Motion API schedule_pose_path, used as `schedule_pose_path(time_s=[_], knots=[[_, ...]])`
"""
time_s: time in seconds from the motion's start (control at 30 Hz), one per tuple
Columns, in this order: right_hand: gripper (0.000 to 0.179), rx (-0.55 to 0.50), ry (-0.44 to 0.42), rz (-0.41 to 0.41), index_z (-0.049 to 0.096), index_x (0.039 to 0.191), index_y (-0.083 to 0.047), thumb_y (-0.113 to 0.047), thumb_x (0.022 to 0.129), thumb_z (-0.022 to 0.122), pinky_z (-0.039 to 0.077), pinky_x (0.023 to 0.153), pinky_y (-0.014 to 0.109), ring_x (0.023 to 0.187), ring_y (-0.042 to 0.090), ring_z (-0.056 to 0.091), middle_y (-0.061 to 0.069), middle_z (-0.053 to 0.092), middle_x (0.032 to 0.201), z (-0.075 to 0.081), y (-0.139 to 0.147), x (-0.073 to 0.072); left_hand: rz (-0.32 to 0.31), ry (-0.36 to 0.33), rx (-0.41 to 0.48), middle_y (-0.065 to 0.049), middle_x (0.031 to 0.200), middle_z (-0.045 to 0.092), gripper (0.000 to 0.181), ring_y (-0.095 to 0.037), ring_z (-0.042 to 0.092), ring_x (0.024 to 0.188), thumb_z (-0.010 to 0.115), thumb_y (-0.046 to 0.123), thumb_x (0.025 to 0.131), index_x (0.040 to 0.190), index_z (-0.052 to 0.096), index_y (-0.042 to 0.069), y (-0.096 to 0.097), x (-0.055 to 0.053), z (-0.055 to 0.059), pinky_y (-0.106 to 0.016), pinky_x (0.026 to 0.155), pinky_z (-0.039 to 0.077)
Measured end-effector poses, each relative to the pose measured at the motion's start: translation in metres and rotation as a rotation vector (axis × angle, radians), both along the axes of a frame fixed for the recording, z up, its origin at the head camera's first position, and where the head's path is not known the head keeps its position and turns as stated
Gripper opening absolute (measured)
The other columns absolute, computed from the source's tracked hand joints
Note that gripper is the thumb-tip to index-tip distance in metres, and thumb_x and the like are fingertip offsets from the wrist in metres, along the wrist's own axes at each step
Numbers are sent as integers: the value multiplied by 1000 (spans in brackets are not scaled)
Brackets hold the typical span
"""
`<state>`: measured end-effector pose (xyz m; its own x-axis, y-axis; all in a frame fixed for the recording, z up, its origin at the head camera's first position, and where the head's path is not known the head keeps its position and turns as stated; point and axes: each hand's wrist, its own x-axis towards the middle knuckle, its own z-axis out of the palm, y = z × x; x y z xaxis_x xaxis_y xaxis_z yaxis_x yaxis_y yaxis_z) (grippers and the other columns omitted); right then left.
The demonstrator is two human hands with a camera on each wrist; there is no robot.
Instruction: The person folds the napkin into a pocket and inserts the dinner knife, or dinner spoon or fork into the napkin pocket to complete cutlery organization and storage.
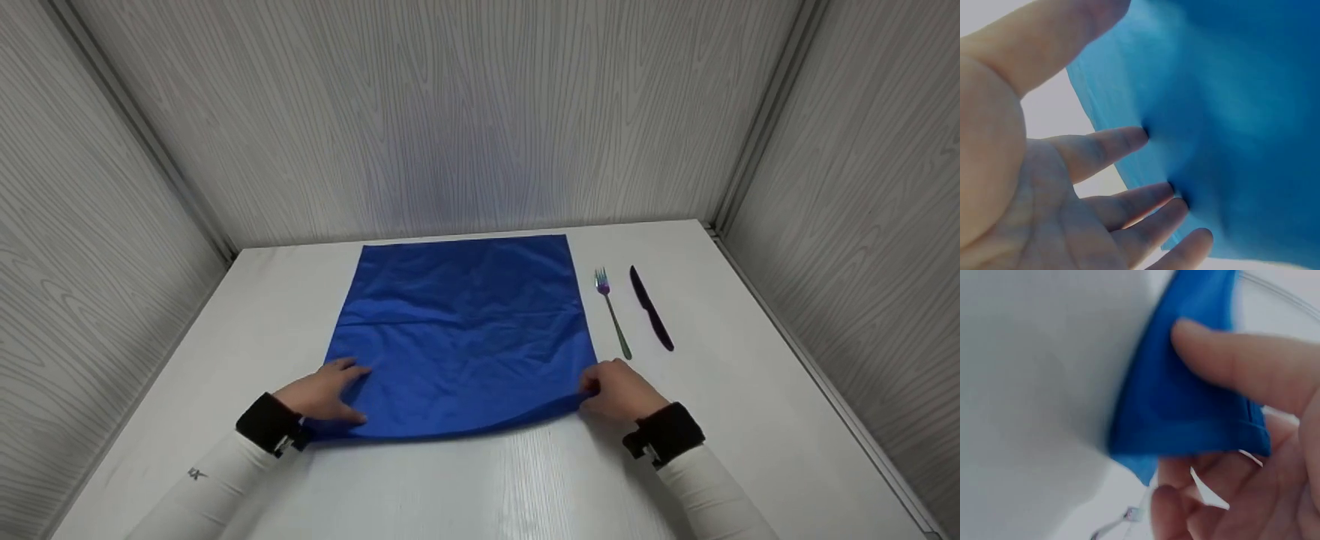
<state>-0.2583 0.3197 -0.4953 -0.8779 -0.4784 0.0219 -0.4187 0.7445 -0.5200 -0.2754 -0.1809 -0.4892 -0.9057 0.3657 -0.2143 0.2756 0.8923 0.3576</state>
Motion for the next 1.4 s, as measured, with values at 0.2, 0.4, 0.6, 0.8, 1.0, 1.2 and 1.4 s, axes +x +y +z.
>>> schedule_pose_path(time_s=[0.2, 0.4, 0.6, 0.8, 1.0, 1.2, 1.4], knots=[[34, -14, -142, -58, 65, 72, -14, -36, 94, 80, 35, 55, 22, 61, 3, 43, -13, 49, 67, 6, 12, 13, 2, 21, 36, -38, 161, 34, 99, -56, 35, 149, 94, 38, 78, 154, 47, -3, -21, 17, -5, -65, 115, 41], [16, -12, 13, -90, 80, 91, -11, -24, 99, 74, 55, 81, 38, 91, 23, 69, 0, 76, 95, 2, 2, 19, -1, -4, 60, -36, 165, 28, 106, -56, 32, 151, 95, 41, 75, 158, 43, -1, -28, 20, -9, -66, 115, 39], [15, 44, 53, -56, 80, 90, -9, 5, 85, 80, 57, 90, 50, 106, 39, 70, 11, 77, 110, -5, 2, 29, 12, 5, 64, -34, 166, 28, 109, -55, 33, 150, 97, 41, 74, 159, 41, 0, -32, 27, -15, -67, 115, 39], [25, 56, 82, -41, 81, 94, -6, 11, 76, 84, 56, 93, 55, 107, 40, 69, 13, 76, 112, -9, 4, 35, 3, 33, 73, -35, 165, 29, 111, -56, 33, 150, 97, 42, 73, 159, 41, -1, -36, 32, -15, -68, 115, 39], [26, 81, 89, -48, 81, 97, -3, 10, 75, 84, 57, 91, 53, 103, 37, 69, 11, 76, 109, -8, 4, 42, 2, 26, 60, -34, 165, 29, 111, -54, 32, 151, 97, 43, 73, 159, 42, 0, -34, 36, -14, -71, 115, 36], [28, 80, 89, -30, 81, 98, -4, 12, 76, 81, 57, 91, 51, 102, 34, 69, 8, 76, 108, -8, 4, 46, 6, 14, 37, -33, 166, 29, 111, -52, 31, 153, 96, 46, 73, 159, 42, 1, -35, 40, -14, -72, 115, 35], [24, 86, 53, -34, 81, 98, -6, 6, 77, 82, 57, 89, 46, 101, 29, 69, 3, 75, 106, -4, 2, 47, -9, 17, 22, -35, 163, 33, 111, -53, 34, 150, 97, 46, 72, 157, 44, -1, -33, 40, -10, -68, 114, 38]])
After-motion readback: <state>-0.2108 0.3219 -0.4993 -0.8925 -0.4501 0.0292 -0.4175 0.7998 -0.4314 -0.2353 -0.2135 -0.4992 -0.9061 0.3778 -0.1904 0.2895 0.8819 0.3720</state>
